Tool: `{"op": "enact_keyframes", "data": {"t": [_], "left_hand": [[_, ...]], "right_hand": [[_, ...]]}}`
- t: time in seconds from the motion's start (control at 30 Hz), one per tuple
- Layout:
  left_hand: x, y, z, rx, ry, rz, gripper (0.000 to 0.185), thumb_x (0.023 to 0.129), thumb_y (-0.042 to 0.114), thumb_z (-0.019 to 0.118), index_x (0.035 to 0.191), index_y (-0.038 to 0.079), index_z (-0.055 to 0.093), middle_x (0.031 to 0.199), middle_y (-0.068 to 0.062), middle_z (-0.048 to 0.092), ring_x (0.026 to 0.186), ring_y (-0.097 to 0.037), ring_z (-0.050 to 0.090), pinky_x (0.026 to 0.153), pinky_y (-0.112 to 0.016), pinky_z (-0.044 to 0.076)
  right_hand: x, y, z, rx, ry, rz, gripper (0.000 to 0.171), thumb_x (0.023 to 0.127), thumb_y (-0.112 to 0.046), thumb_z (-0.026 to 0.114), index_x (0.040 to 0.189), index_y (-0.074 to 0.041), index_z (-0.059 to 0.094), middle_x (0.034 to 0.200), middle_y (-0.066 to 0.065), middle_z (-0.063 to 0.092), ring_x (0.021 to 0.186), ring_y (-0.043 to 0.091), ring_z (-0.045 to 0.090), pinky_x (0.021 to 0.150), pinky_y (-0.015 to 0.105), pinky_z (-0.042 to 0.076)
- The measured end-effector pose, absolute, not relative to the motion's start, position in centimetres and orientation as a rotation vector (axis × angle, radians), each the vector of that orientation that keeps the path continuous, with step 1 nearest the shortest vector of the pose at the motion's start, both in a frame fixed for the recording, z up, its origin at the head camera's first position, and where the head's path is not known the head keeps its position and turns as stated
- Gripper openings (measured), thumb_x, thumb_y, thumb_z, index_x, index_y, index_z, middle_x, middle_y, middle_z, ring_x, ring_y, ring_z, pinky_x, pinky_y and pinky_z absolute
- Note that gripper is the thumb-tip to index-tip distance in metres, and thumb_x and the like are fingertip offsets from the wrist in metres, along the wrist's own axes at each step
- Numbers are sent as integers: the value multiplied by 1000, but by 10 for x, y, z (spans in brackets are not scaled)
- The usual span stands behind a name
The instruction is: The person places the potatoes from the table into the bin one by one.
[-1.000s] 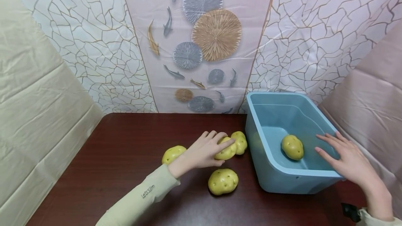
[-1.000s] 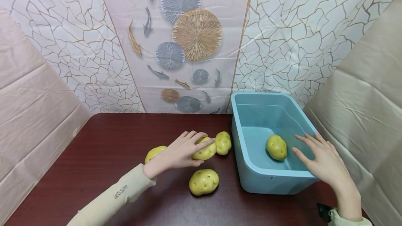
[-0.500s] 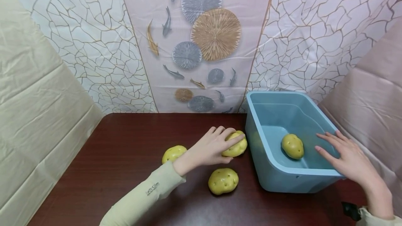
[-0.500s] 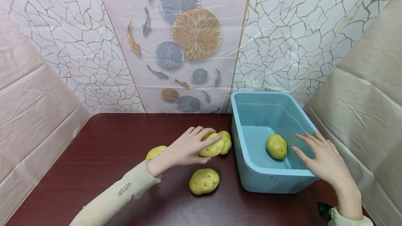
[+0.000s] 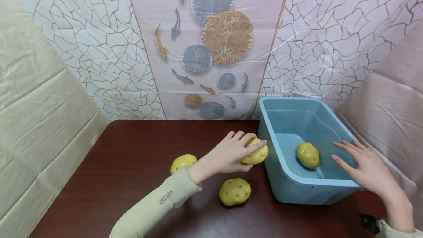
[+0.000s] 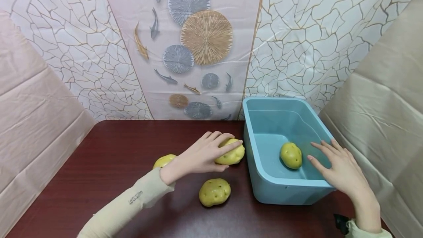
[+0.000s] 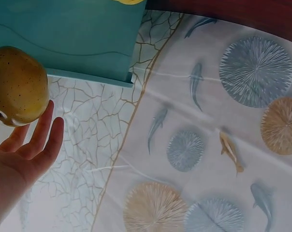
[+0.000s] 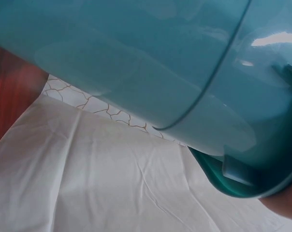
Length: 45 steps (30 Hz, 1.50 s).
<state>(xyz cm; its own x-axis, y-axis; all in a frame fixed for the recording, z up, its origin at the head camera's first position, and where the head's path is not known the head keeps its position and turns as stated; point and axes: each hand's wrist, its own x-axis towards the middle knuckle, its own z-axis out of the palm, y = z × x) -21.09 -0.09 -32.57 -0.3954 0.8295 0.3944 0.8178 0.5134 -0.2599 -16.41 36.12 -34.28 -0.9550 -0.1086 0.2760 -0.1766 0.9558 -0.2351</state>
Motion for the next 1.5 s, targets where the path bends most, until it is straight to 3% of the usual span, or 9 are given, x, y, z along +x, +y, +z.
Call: {"op": "enact_keyframes", "data": {"t": [0.6,1.17,1.5], "left_hand": [[-210,13,-307,-1352,-2238,52,68,76,46,60,136,24,35,123,0,45,97,-16,47,78,-29,38],[-212,33,-294,-1386,-2256,102,66,81,50,54,138,24,32,128,0,43,101,-16,46,86,-30,38],[-212,48,-287,-1399,-2239,121,68,83,53,49,140,22,30,127,0,44,97,-15,49,76,-26,39]], "right_hand": [[-164,360,-344,216,-2846,376,55,89,-37,49,122,7,46,123,38,40,131,50,6,101,63,3],[-165,361,-344,205,-2858,383,57,90,-39,47,123,7,45,124,37,40,131,49,3,100,64,2],[-164,359,-342,214,-2847,374,55,90,-37,48,122,8,46,123,38,40,131,50,5,100,63,4]]}}
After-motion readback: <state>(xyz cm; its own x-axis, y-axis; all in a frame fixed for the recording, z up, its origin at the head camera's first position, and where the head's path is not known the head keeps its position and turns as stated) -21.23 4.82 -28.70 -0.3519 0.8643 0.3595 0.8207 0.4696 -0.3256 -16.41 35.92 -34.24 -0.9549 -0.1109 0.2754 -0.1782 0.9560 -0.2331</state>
